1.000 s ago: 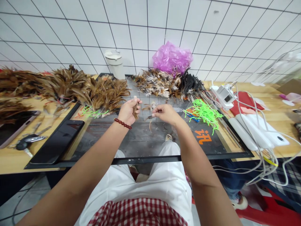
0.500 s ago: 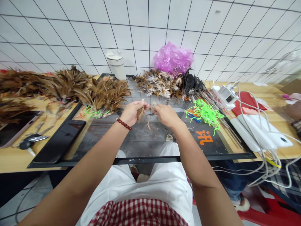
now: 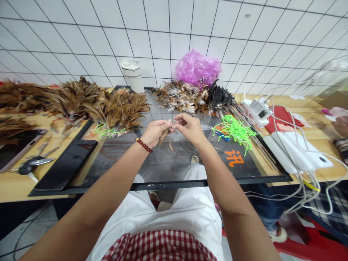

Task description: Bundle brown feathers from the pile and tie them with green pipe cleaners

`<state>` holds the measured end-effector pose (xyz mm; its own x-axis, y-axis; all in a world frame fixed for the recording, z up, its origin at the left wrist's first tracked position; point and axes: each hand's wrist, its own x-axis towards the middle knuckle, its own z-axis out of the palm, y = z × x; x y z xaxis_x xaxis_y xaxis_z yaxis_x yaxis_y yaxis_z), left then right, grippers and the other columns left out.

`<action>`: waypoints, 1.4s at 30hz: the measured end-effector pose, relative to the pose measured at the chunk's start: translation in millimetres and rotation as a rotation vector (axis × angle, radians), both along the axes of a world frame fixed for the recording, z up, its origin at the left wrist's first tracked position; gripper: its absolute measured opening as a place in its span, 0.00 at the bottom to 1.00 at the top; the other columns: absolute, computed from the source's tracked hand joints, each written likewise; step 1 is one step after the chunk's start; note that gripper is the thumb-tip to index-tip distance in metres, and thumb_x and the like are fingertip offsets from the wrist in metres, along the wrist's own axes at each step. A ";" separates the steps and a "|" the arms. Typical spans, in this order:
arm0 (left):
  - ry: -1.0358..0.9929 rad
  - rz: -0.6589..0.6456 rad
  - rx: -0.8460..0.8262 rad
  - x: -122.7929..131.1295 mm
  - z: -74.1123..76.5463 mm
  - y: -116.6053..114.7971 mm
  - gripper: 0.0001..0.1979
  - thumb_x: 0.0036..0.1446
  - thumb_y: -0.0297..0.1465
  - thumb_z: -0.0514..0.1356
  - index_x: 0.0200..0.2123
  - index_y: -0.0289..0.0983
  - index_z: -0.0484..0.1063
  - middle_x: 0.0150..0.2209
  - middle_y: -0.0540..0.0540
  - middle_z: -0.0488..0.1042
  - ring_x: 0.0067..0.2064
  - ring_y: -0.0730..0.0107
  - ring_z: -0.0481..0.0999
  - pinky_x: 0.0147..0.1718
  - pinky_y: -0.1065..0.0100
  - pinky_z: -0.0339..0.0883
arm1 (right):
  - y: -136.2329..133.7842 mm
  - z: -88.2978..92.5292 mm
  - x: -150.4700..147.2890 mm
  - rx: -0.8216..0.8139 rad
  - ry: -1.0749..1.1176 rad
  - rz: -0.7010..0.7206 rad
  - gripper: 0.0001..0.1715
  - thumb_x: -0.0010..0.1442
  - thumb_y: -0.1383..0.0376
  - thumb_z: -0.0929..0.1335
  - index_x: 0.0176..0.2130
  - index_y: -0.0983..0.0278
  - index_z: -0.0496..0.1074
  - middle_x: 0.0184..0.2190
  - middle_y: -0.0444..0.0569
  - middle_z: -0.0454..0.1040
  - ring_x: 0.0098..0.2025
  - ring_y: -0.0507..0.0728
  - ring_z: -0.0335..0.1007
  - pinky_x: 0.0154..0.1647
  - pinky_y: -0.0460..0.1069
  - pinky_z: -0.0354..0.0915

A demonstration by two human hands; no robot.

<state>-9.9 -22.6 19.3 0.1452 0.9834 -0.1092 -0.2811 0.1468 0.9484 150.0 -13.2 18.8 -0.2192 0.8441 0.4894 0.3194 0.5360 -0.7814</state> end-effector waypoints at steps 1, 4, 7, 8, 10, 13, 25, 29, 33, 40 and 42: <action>-0.022 0.017 0.000 -0.5 0.0 0.7 0.09 0.49 0.31 0.65 0.24 0.30 0.73 0.20 0.46 0.73 0.23 0.77 0.71 0.29 0.73 0.66 | 1.3 -0.2 0.7 -0.016 0.029 0.007 0.16 0.48 0.62 0.72 0.39 0.64 0.73 0.30 0.45 0.74 0.32 0.52 0.69 0.38 0.50 0.66; -0.070 0.070 -0.011 -1.9 -0.5 3.4 0.10 0.50 0.32 0.65 0.24 0.31 0.72 0.20 0.47 0.73 0.23 0.77 0.71 0.30 0.72 0.68 | 5.7 -1.6 3.5 -0.090 0.078 0.009 0.18 0.47 0.61 0.73 0.40 0.65 0.73 0.29 0.45 0.74 0.31 0.52 0.68 0.37 0.49 0.66; -0.085 0.092 -0.027 -2.4 -0.4 4.7 0.10 0.50 0.32 0.66 0.24 0.31 0.71 0.19 0.47 0.72 0.23 0.77 0.71 0.31 0.71 0.68 | 7.4 -2.0 5.1 -0.159 0.098 0.021 0.18 0.47 0.59 0.73 0.38 0.65 0.74 0.29 0.45 0.74 0.30 0.51 0.67 0.36 0.49 0.65; -0.082 0.093 -0.028 -2.3 -0.1 4.5 0.11 0.50 0.32 0.66 0.24 0.31 0.71 0.19 0.47 0.72 0.23 0.77 0.71 0.31 0.71 0.68 | 7.1 -1.6 5.2 -0.168 0.100 0.027 0.18 0.48 0.58 0.72 0.38 0.65 0.74 0.29 0.45 0.74 0.30 0.51 0.67 0.35 0.49 0.65; -0.072 0.088 -0.025 -1.6 1.0 3.4 0.11 0.49 0.33 0.66 0.24 0.31 0.71 0.20 0.47 0.72 0.23 0.77 0.71 0.31 0.71 0.68 | 5.3 0.1 5.0 -0.162 0.077 0.028 0.16 0.51 0.57 0.70 0.36 0.65 0.74 0.28 0.45 0.73 0.30 0.51 0.66 0.34 0.48 0.63; -0.038 0.064 -0.020 0.0 3.0 0.7 0.10 0.48 0.33 0.67 0.24 0.31 0.73 0.21 0.46 0.74 0.24 0.76 0.72 0.31 0.71 0.68 | 1.4 3.7 4.3 -0.074 -0.043 0.015 0.13 0.56 0.57 0.66 0.32 0.65 0.72 0.26 0.44 0.71 0.29 0.51 0.63 0.32 0.47 0.61; 0.177 0.001 0.037 2.2 2.9 -4.4 0.08 0.47 0.32 0.66 0.23 0.32 0.76 0.18 0.47 0.73 0.19 0.80 0.64 0.20 0.75 0.55 | -2.4 -0.3 -3.0 0.232 -0.213 -0.097 0.09 0.59 0.63 0.65 0.30 0.63 0.72 0.29 0.47 0.71 0.33 0.54 0.66 0.38 0.49 0.62; 0.103 0.029 0.028 1.3 1.8 -1.1 0.08 0.48 0.31 0.66 0.23 0.32 0.75 0.17 0.48 0.71 0.21 0.77 0.68 0.26 0.74 0.61 | 1.9 0.4 6.4 0.103 -0.208 -0.123 0.09 0.54 0.60 0.69 0.31 0.64 0.73 0.31 0.48 0.72 0.30 0.52 0.64 0.34 0.48 0.61; 0.088 0.105 0.000 0.1 3.0 0.8 0.08 0.50 0.29 0.64 0.22 0.31 0.73 0.16 0.49 0.69 0.21 0.78 0.69 0.26 0.75 0.62 | -1.6 9.1 19.9 -0.297 -0.420 0.265 0.13 0.48 0.58 0.72 0.30 0.66 0.74 0.25 0.44 0.72 0.27 0.51 0.64 0.30 0.46 0.59; 0.100 0.139 0.004 -1.1 2.2 1.8 0.09 0.51 0.30 0.63 0.24 0.31 0.73 0.16 0.50 0.68 0.21 0.79 0.68 0.26 0.75 0.62 | -14.6 15.7 10.3 -0.537 -0.752 0.468 0.22 0.38 0.54 0.76 0.31 0.66 0.75 0.22 0.41 0.68 0.24 0.49 0.61 0.25 0.45 0.55; 0.100 0.132 0.015 -0.4 1.8 1.6 0.09 0.51 0.30 0.64 0.23 0.31 0.73 0.16 0.50 0.68 0.22 0.79 0.68 0.27 0.75 0.62 | -14.1 13.5 5.3 -0.485 -0.800 0.457 0.19 0.41 0.56 0.75 0.30 0.66 0.75 0.22 0.41 0.68 0.24 0.49 0.59 0.25 0.45 0.54</action>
<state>-10.3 -21.0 21.1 0.0042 0.9947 -0.1023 -0.2011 0.1010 0.9744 155.3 -27.4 32.4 -0.6784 0.6662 -0.3097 0.6849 0.4210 -0.5948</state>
